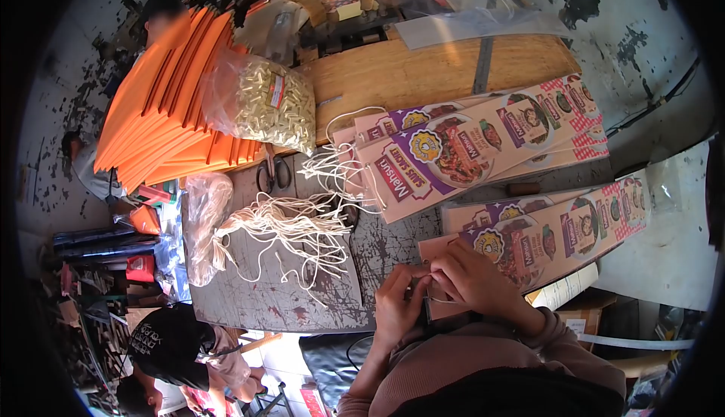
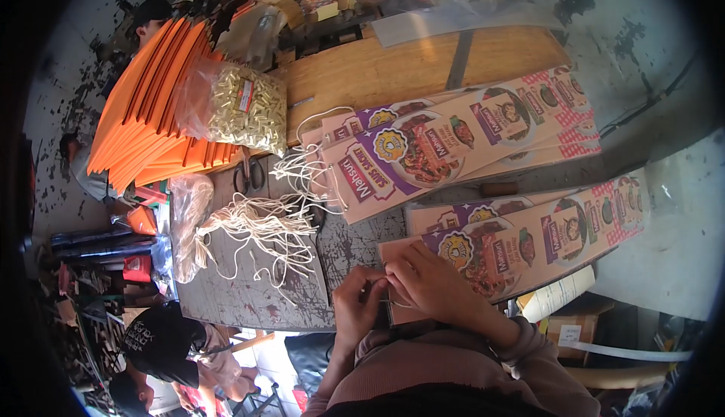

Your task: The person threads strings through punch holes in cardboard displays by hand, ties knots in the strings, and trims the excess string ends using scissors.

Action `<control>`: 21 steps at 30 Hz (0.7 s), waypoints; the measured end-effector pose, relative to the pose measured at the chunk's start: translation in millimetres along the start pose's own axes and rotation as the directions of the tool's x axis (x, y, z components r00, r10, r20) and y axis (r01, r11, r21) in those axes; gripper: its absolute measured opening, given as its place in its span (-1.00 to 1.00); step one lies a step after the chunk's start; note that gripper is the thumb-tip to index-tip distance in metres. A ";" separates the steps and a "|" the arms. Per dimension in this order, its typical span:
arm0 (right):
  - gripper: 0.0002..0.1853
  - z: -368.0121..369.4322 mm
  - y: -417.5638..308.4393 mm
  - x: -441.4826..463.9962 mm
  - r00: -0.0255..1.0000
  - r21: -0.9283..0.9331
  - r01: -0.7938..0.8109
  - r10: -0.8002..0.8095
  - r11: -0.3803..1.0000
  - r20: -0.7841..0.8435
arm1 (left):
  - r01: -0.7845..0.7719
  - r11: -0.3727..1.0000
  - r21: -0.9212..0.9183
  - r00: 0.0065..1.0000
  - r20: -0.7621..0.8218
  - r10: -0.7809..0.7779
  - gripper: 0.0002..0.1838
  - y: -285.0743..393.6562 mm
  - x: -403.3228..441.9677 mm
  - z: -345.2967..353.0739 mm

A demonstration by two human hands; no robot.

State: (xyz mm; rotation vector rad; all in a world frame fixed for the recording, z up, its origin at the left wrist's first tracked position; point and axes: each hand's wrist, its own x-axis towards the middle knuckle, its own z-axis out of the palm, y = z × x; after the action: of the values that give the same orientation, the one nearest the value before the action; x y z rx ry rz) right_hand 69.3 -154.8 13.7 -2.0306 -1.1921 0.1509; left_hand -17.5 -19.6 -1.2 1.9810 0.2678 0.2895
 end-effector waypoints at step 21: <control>-0.81 -6.9 3.2 0.7 0.998 0.028 0.056 -0.055 0.998 -0.042 | 0.154 0.988 0.008 0.988 0.019 -0.154 -0.90 -5.6 -2.3 -2.3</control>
State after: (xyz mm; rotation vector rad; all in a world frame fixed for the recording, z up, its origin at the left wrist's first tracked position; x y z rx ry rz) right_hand 75.0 -158.9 16.6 -1.9640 -1.2129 0.0983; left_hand -20.7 -16.0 -5.5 1.9557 0.4080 0.1702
